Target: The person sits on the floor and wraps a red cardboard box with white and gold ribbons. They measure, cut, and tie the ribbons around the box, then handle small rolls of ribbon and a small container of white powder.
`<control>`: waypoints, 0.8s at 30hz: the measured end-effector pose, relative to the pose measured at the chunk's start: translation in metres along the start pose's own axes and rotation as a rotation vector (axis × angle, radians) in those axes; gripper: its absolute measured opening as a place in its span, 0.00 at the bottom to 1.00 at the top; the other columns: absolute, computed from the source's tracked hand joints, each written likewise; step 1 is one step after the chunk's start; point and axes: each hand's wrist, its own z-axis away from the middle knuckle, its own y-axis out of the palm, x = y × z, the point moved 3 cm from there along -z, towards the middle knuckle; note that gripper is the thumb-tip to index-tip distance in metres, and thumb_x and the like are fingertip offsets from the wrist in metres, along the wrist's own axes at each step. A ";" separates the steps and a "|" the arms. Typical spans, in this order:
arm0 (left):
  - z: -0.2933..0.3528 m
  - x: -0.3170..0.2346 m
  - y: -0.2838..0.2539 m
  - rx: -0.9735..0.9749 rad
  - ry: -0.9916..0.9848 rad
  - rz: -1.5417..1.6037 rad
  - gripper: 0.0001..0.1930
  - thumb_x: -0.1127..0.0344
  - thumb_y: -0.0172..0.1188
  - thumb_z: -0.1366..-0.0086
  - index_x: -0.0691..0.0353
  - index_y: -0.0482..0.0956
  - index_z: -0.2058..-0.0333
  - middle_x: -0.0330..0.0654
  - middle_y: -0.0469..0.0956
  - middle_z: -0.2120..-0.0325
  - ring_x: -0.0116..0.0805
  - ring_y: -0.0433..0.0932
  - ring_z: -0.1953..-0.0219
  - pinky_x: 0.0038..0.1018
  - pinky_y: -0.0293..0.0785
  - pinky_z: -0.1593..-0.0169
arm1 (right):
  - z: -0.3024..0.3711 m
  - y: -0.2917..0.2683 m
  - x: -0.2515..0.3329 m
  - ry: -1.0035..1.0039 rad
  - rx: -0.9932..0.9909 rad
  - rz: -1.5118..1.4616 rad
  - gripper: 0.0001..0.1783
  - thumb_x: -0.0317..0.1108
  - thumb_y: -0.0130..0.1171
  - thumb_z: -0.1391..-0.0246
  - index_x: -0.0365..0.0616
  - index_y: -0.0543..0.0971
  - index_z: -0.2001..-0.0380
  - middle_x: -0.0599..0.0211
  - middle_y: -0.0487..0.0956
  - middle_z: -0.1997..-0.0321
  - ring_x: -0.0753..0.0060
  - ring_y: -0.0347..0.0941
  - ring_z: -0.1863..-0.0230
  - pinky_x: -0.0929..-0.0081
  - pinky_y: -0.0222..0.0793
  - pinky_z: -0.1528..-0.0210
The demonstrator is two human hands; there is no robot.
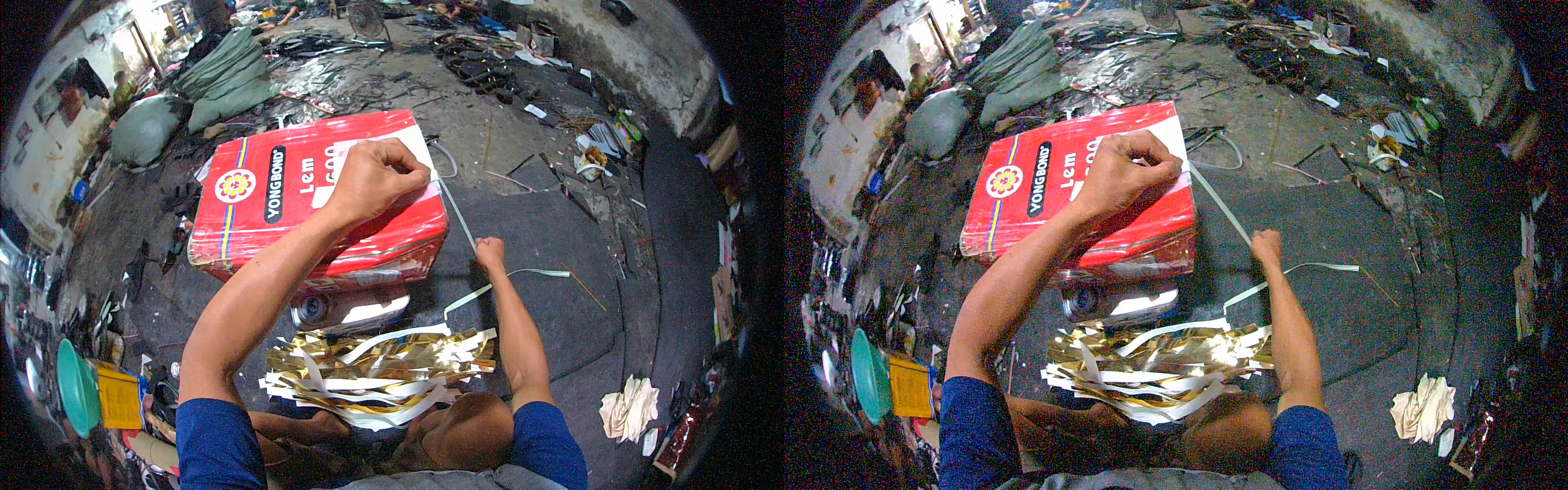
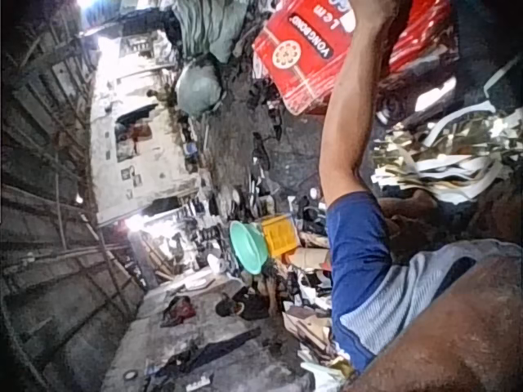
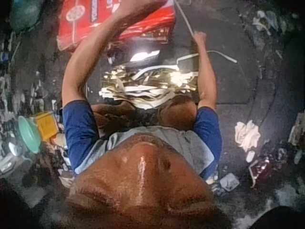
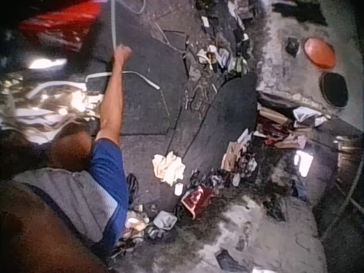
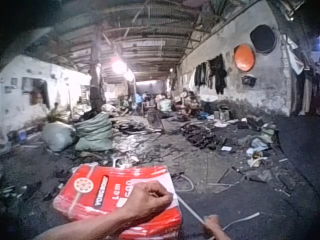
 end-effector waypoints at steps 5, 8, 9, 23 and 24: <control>0.001 0.004 -0.002 0.003 -0.024 -0.001 0.07 0.71 0.69 0.41 0.69 0.84 0.74 0.40 0.81 0.76 0.23 0.78 0.74 0.24 0.74 0.71 | 0.005 0.011 -0.028 0.020 0.001 -0.010 0.16 0.37 0.61 0.44 0.34 0.81 0.78 0.52 0.82 0.75 0.55 0.80 0.71 0.56 0.72 0.63; 0.004 0.006 -0.005 -0.009 -0.010 -0.013 0.07 0.71 0.69 0.41 0.69 0.84 0.74 0.40 0.81 0.76 0.23 0.78 0.73 0.24 0.74 0.71 | 0.004 0.022 -0.035 0.068 0.034 -0.059 0.17 0.37 0.61 0.45 0.33 0.80 0.79 0.51 0.81 0.76 0.53 0.81 0.70 0.55 0.72 0.62; 0.001 0.005 -0.004 0.000 -0.005 -0.006 0.07 0.70 0.69 0.41 0.69 0.84 0.74 0.40 0.81 0.76 0.23 0.78 0.73 0.23 0.74 0.70 | -0.002 0.023 -0.042 0.089 0.050 -0.062 0.17 0.37 0.61 0.45 0.32 0.80 0.79 0.51 0.81 0.77 0.53 0.81 0.69 0.55 0.72 0.62; 0.000 -0.004 0.000 -0.013 0.015 -0.063 0.07 0.71 0.68 0.41 0.69 0.83 0.74 0.40 0.82 0.75 0.23 0.78 0.72 0.23 0.75 0.67 | -0.005 0.023 -0.079 0.083 0.006 0.045 0.21 0.38 0.56 0.45 0.26 0.82 0.75 0.39 0.82 0.74 0.43 0.82 0.69 0.53 0.74 0.59; -0.002 -0.005 0.002 -0.006 0.015 -0.059 0.07 0.71 0.68 0.41 0.69 0.83 0.75 0.40 0.82 0.75 0.23 0.78 0.71 0.23 0.75 0.67 | -0.007 0.018 -0.085 0.124 0.009 0.030 0.21 0.39 0.56 0.45 0.25 0.82 0.74 0.37 0.82 0.73 0.42 0.83 0.69 0.53 0.74 0.59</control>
